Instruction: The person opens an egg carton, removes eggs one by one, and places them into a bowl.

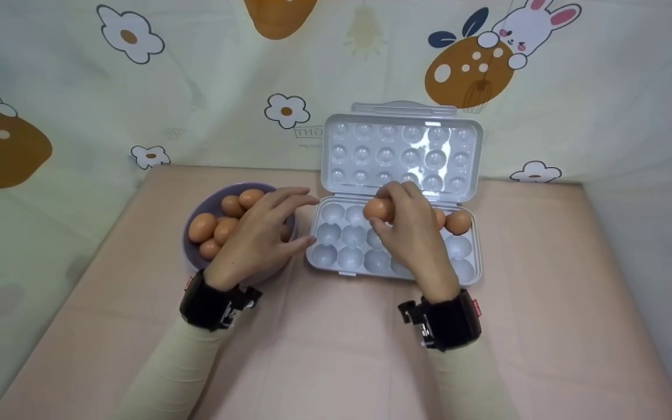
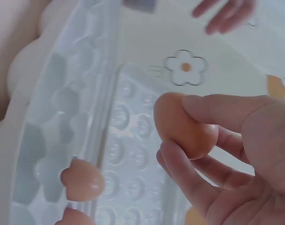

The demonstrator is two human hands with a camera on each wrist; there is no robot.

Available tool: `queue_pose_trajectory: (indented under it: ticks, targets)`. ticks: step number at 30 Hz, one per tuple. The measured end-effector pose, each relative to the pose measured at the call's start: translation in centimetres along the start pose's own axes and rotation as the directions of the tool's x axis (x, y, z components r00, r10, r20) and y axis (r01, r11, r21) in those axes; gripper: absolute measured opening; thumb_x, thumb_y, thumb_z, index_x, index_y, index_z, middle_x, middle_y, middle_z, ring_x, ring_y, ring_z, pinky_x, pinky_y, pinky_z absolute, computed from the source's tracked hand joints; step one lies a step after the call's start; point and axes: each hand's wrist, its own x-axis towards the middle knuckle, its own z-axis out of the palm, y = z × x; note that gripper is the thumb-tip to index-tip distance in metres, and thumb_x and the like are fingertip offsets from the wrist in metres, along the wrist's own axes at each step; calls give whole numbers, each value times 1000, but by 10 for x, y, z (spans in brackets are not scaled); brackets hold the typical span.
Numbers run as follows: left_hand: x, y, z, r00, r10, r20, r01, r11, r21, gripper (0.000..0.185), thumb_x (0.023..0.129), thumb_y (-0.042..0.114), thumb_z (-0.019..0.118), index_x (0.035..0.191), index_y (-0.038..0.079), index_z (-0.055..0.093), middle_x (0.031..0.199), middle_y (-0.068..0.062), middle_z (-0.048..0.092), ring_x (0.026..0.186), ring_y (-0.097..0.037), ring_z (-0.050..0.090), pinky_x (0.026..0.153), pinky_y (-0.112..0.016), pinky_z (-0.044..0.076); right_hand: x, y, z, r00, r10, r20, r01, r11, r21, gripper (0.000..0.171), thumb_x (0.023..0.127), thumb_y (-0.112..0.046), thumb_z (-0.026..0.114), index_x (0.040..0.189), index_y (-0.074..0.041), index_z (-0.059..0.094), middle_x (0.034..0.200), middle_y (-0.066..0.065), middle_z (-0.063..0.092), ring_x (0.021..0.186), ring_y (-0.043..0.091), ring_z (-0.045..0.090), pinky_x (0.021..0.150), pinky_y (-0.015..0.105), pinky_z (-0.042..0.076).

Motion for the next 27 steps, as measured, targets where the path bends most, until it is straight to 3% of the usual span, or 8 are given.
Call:
queue_pose_trajectory:
  ticks: [5,6,10,18,23,27]
  targets:
    - [-1,-1,-2,998,34,-46,-36,999,-30,54,84,38,75,133,26,57,141,4,49,129,-17,44,104,-38,37,-13,-12,-17,1000,19,-7,-18,991,131,39,75,-9,84,108,-7,63,102,2,64,86,17,69,75,17,54]
    - [-1,0,-2,998,41,-54,-43,999,-32,53,84,38,75,132,26,57,140,4,49,128,-16,45,103,-37,37,-14,-14,-19,1000,17,-4,-16,987,160,38,76,-9,83,109,-6,63,102,2,64,87,18,69,70,18,55]
    - [-1,2,-3,996,58,-66,-61,997,-44,52,84,37,75,132,26,57,137,6,51,125,-15,48,97,-35,40,-19,-22,-28,1000,23,13,-26,968,251,39,77,-11,82,110,-6,62,105,3,63,88,18,68,72,18,55]
    - [0,6,-3,993,83,-89,-88,995,-54,51,84,37,75,131,25,58,135,6,53,120,-14,50,88,-30,40,-23,-34,-35,1000,13,20,-18,961,276,42,77,-11,83,113,-5,61,108,4,64,90,17,68,73,18,55]
    - [0,7,-2,985,125,-119,-137,986,-100,52,84,34,76,132,23,58,134,5,54,120,-14,52,92,-28,43,-24,-54,-38,1000,-8,16,3,960,278,41,76,-3,82,111,0,61,107,9,64,88,20,68,72,20,56]
    - [0,10,-1,974,174,-146,-194,971,-137,52,84,31,76,131,21,58,132,5,54,118,-11,52,96,-23,45,-24,-63,-36,999,-32,26,22,948,318,39,77,-6,82,110,0,62,106,10,66,87,23,69,71,21,56]
